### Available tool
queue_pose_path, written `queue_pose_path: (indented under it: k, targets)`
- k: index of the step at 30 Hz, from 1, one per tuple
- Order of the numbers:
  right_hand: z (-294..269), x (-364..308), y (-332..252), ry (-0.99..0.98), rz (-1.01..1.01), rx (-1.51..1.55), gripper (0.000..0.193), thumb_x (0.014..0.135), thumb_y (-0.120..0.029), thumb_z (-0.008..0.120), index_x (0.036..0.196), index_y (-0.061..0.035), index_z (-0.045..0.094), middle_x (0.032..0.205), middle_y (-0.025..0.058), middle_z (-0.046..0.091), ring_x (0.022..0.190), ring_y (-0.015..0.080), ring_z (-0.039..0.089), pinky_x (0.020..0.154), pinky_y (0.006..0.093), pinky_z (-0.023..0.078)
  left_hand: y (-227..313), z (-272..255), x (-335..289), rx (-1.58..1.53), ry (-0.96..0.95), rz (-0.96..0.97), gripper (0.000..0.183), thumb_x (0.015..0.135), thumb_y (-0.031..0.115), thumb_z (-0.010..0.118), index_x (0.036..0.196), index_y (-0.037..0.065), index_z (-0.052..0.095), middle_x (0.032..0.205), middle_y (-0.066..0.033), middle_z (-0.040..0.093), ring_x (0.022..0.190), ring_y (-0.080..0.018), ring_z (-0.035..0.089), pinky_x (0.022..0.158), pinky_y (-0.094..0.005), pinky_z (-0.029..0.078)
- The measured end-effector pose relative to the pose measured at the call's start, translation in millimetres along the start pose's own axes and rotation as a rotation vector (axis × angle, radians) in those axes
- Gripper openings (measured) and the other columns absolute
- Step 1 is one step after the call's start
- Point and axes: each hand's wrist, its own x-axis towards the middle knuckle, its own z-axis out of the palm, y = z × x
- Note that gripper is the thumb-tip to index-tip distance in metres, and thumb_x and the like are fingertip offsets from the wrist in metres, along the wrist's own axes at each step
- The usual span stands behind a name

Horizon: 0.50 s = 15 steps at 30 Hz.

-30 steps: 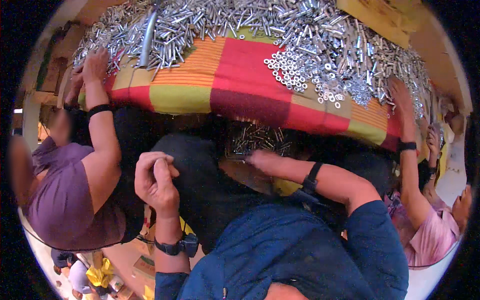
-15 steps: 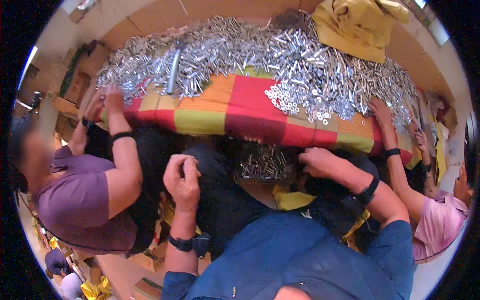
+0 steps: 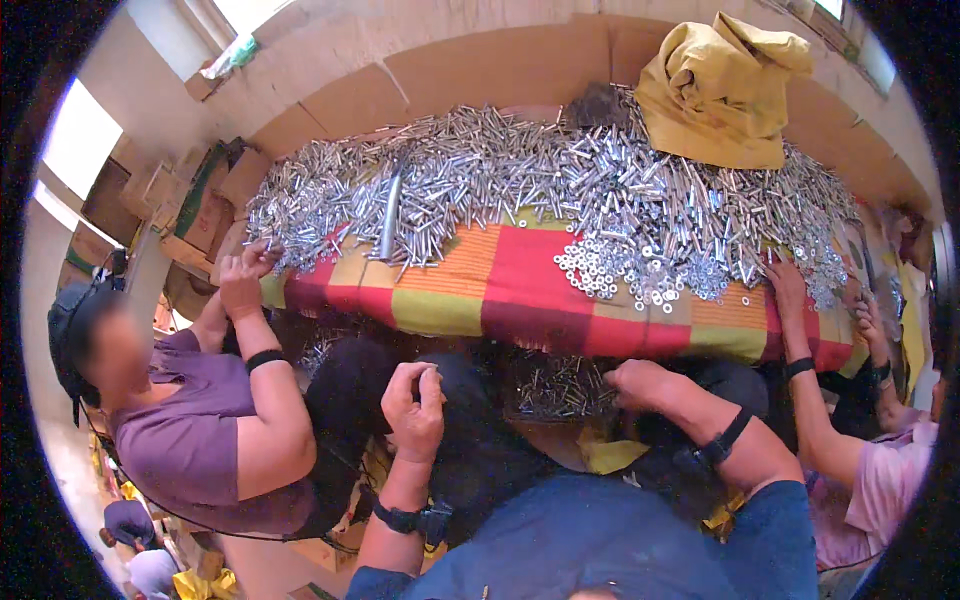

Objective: The recorder is assembling small metal bolts, washers, and nuts at a workstation with two other people.

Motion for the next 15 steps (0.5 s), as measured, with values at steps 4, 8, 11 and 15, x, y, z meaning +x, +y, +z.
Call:
queue_pose_path:
  k: [4, 8, 11, 15]
  targets:
    - [-2.3, 4.8, 2.5, 0.093, -0.082, -0.002, 0.029, 0.076, -0.018, 0.073, 0.1, -0.003, 0.065, 0.094, 0.0209, 0.068, 0.095, 0.0411, 0.067, 0.081, 0.0522, 0.053, 8.4, 15.2, 8.7, 0.007, -0.034, 0.011, 0.004, 0.095, 0.001, 0.059, 0.094, -0.001, 0.063, 0.077, -0.0052, 0.06, 0.06, -0.0103, 0.058, 0.055, -0.0258, 0.045]
    - [-7.8, 13.2, -11.8, 0.067, -0.084, -0.023, 0.027, 0.077, -0.018, 0.073, 0.098, -0.0031, 0.065, 0.094, 0.0208, 0.068, 0.094, 0.0415, 0.067, 0.08, 0.0527, 0.053, 5.4, 19.3, 6.4, 0.012, -0.05, 0.013, 0.007, 0.097, 0.003, 0.057, 0.095, 0.001, 0.063, 0.079, -0.0042, 0.061, 0.058, -0.0087, 0.055, 0.054, -0.0238, 0.044]
    - [-7.8, 15.8, -25.6, 0.116, -0.19, 0.038, 0.024, 0.079, -0.017, 0.072, 0.095, -0.002, 0.064, 0.093, 0.0215, 0.067, 0.09, 0.0428, 0.066, 0.078, 0.0534, 0.053, 2.6, 21.8, 3.9, 0.02, -0.051, 0.037, 0.006, 0.096, 0.003, 0.058, 0.097, 0.001, 0.063, 0.081, -0.0043, 0.061, 0.06, -0.0085, 0.055, 0.055, -0.0236, 0.045]
    - [-16.7, 24.3, -37.8, 0.236, -0.353, 0.178, 0.029, 0.081, -0.022, 0.073, 0.101, -0.0015, 0.065, 0.093, 0.0227, 0.066, 0.092, 0.0437, 0.065, 0.081, 0.0535, 0.053, -1.8, 23.0, 2.7, -0.007, -0.048, 0.053, 0.006, 0.096, 0.002, 0.058, 0.098, 0.001, 0.063, 0.082, -0.0041, 0.061, 0.061, -0.0083, 0.056, 0.055, -0.0234, 0.045]
